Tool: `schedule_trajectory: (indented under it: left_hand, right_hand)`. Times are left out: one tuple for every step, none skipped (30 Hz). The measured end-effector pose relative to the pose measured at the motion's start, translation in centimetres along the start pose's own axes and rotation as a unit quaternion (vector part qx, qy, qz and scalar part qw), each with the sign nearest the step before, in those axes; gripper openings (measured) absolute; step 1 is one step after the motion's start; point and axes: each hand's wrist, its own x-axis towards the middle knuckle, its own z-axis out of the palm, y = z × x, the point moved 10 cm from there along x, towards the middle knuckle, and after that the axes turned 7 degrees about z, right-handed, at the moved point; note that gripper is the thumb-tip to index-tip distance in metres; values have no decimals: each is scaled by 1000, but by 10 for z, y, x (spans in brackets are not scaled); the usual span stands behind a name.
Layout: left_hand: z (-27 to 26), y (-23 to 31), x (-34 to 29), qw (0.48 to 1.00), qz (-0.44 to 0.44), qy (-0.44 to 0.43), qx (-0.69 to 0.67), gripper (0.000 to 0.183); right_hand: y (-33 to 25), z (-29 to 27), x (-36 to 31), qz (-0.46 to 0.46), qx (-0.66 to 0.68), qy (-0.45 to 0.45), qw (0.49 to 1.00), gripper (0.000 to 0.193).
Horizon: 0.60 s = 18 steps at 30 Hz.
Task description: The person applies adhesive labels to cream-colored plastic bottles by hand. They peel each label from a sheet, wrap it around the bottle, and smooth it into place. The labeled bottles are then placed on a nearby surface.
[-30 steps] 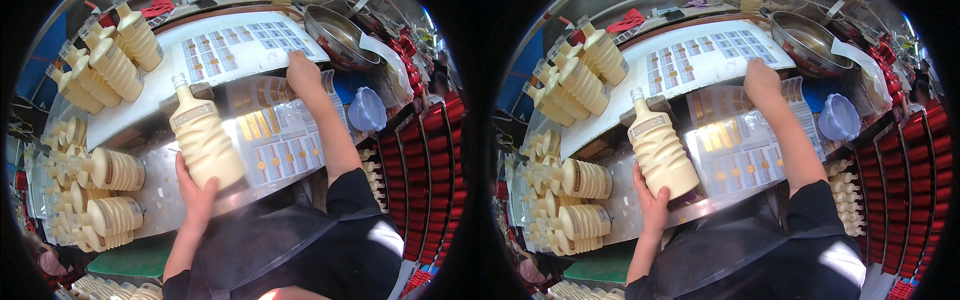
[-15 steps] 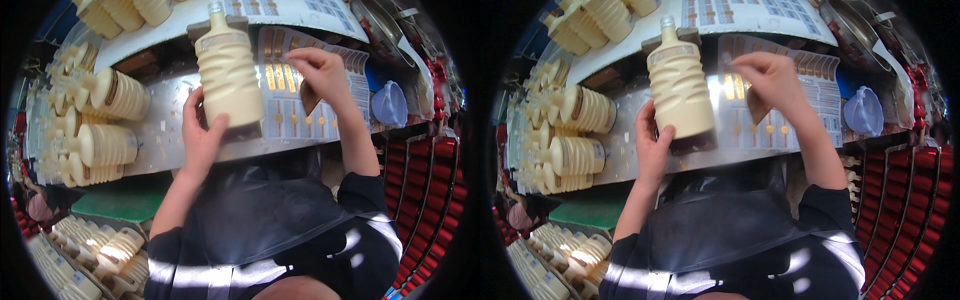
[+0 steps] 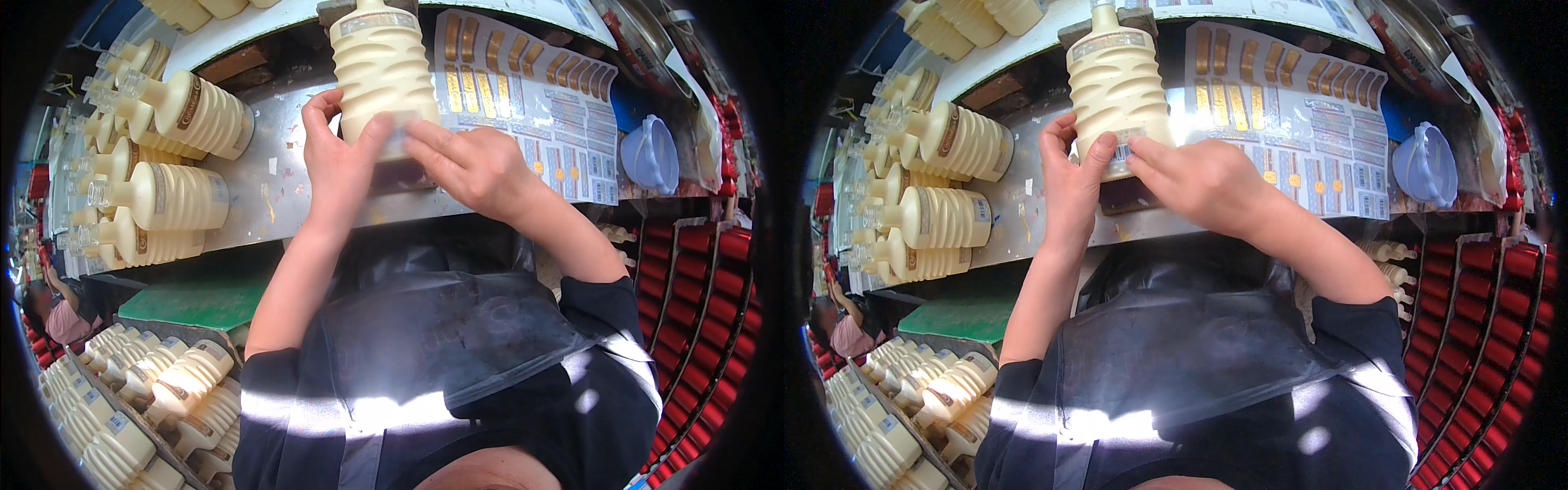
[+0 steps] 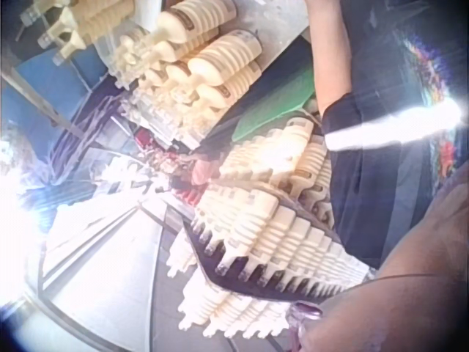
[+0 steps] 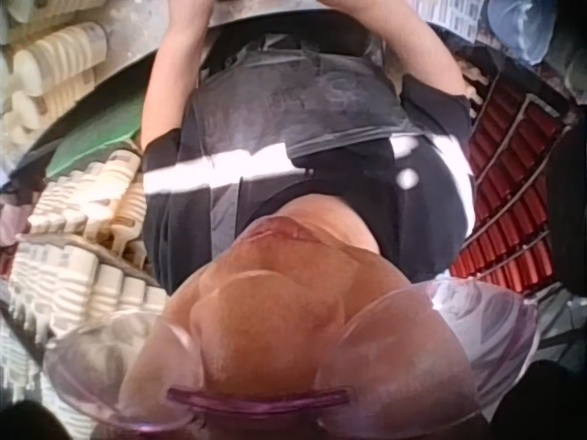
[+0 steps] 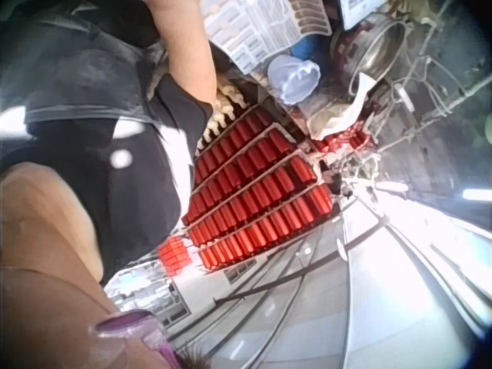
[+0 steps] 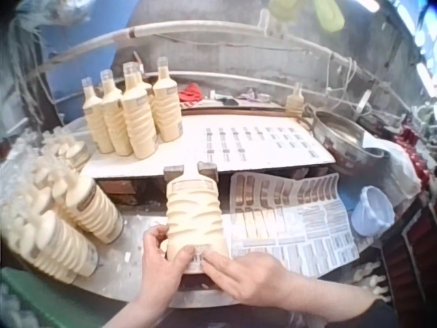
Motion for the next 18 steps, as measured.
schedule_trajectory:
  left_hand:
    - [-1, -1, 0, 1000, 1, 5, 8, 73]
    - [-3, -2, 0, 1000, 5, 13, 17, 71]
    - [-5, -1, 0, 999, 20, 19, 27, 70]
    - [-4, -5, -1, 1000, 9, 20, -2, 68]
    - [-4, -6, -2, 999, 8, 19, -31, 67]
    - [-4, -10, -3, 999, -5, 21, -49, 66]
    - [-2, -7, -4, 998, 18, 15, -60, 66]
    - [-1, -5, -9, 998, 27, 11, -61, 66]
    - [0, -4, -11, 998, 33, 12, -61, 66]
    - [4, -4, -13, 998, 42, 5, -55, 68]
    - [7, -4, -14, 998, 47, 3, -49, 70]
    - [10, -3, -15, 998, 53, 1, -43, 72]
    - [11, -3, -15, 998, 53, -2, -46, 73]
    - [11, -4, -15, 997, 53, -5, -49, 74]
    - [12, -4, -15, 997, 53, -6, -47, 76]
    - [12, -4, -15, 997, 51, -8, -52, 76]
    - [11, -4, -15, 997, 48, -8, -52, 76]
    - [11, -4, -15, 998, 45, -8, -46, 76]
  right_hand:
    - [1, 1, -4, 13, 4, 1, 1000, 26]
    - [0, 2, -7, 8, 5, -3, 1000, 24]
    - [8, -1, -9, 46, 23, 10, 999, 23]
    - [13, -3, -11, 65, 37, 17, 997, 23]
    - [20, -5, -12, 96, 50, 25, 994, 23]
    - [37, 0, -14, 182, 100, 8, 978, 24]
    - [56, 8, -19, 277, 148, -9, 949, 25]
    - [71, 16, -27, 370, 190, -17, 909, 26]
    - [83, 35, -40, 469, 303, -47, 828, 43]
    - [84, 44, -42, 493, 322, -54, 806, 50]
    - [85, 51, -42, 510, 338, -52, 789, 57]
    - [85, 61, -43, 527, 357, -60, 769, 65]
    - [86, 65, -42, 531, 348, -65, 770, 77]
    - [86, 67, -41, 531, 350, -60, 770, 73]
    - [86, 69, -40, 532, 350, -58, 769, 70]
    - [87, 70, -41, 535, 345, -52, 769, 66]
    - [87, 71, -41, 533, 352, -54, 768, 66]
    - [87, 71, -41, 532, 354, -52, 767, 66]
